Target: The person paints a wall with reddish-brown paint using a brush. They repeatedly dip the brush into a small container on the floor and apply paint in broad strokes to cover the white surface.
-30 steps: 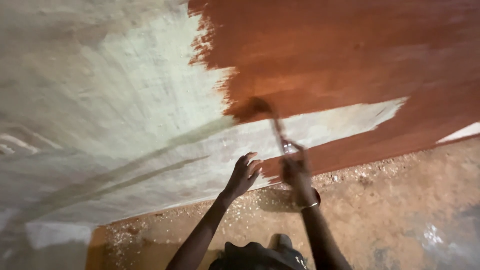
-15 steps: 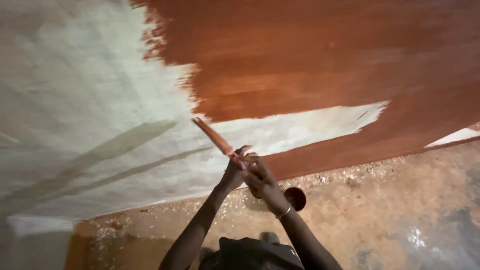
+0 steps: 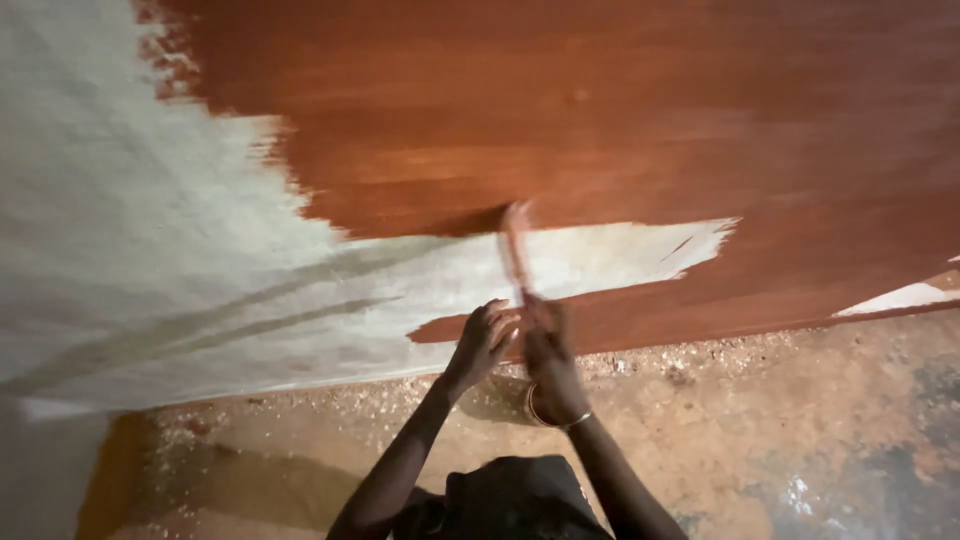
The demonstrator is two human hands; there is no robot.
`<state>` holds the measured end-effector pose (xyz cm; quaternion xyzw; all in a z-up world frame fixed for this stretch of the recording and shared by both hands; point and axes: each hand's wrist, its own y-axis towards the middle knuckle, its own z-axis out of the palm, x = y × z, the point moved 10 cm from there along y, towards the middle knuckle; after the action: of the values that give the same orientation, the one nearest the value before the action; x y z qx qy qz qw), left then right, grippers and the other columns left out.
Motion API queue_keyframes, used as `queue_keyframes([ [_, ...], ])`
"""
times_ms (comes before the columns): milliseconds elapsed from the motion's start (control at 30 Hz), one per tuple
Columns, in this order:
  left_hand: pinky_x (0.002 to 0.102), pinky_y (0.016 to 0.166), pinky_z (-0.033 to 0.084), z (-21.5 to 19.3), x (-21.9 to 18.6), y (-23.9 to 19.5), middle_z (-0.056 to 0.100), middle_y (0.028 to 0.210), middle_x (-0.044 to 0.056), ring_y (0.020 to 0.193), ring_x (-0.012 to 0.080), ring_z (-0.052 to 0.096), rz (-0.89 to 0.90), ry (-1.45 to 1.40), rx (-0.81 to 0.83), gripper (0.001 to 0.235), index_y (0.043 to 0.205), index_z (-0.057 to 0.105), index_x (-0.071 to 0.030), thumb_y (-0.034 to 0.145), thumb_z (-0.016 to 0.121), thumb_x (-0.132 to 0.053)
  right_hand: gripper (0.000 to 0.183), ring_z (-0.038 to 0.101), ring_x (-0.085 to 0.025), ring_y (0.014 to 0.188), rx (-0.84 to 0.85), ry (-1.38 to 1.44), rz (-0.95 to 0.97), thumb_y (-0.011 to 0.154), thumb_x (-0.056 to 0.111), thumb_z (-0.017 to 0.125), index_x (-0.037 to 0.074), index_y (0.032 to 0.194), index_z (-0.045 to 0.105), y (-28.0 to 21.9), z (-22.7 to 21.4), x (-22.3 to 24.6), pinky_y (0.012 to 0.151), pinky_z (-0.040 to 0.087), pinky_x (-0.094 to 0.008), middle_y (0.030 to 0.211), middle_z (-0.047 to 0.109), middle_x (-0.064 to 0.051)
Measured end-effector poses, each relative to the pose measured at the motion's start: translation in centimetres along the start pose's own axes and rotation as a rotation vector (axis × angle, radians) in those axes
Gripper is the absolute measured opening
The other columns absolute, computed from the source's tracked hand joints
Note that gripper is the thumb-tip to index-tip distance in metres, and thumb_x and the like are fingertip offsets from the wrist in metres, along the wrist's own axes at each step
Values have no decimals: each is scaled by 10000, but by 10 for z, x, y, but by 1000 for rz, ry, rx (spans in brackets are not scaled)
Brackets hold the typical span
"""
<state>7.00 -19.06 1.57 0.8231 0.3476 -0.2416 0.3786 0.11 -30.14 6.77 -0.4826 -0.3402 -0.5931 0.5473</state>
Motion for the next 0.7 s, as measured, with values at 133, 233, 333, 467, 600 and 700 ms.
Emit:
queue_keyframes([
  [133,460,1078,454,11,10,-7,547,1377,181,1301,362,539,-128,-201,63,452,1332,560,-4,922,658,-165,421,362,-40,513,253,-122,94,1013,110,547,144,1431,505,-5,23,-18,414,276,-208,762,548,28],
  [233,477,1107,431,9,-4,-5,593,1379,170,1314,366,546,10,-1,63,261,1225,686,-35,1005,644,-168,421,371,-38,511,-40,23,31,985,84,555,134,1401,508,5,-45,11,411,280,-210,757,545,21],
  [333,480,1095,430,5,-8,4,574,1372,180,1318,376,533,36,25,28,262,1205,689,-29,994,655,-180,423,371,-42,501,-333,114,-96,957,57,566,135,1367,500,5,-117,49,398,279,-221,733,531,19],
  [467,478,1085,436,5,-13,-3,569,1360,189,1306,375,529,55,1,11,275,1213,686,-26,988,652,-180,308,359,-51,485,-556,214,-221,1036,152,554,178,1309,413,-9,-151,67,401,268,-223,683,488,39],
  [600,492,1084,423,14,-15,-4,573,1360,197,1316,388,518,57,39,-2,258,1207,688,-34,991,674,-174,265,344,-46,505,-210,-56,-99,1056,186,513,164,1305,424,1,-83,45,415,275,-226,658,423,40],
  [700,467,1094,444,29,-10,4,582,1380,183,1296,360,541,-9,-6,76,248,1197,677,-49,988,652,-180,354,365,-46,530,16,-116,159,997,142,550,190,1347,569,-3,-39,-4,435,287,-224,693,442,44],
])
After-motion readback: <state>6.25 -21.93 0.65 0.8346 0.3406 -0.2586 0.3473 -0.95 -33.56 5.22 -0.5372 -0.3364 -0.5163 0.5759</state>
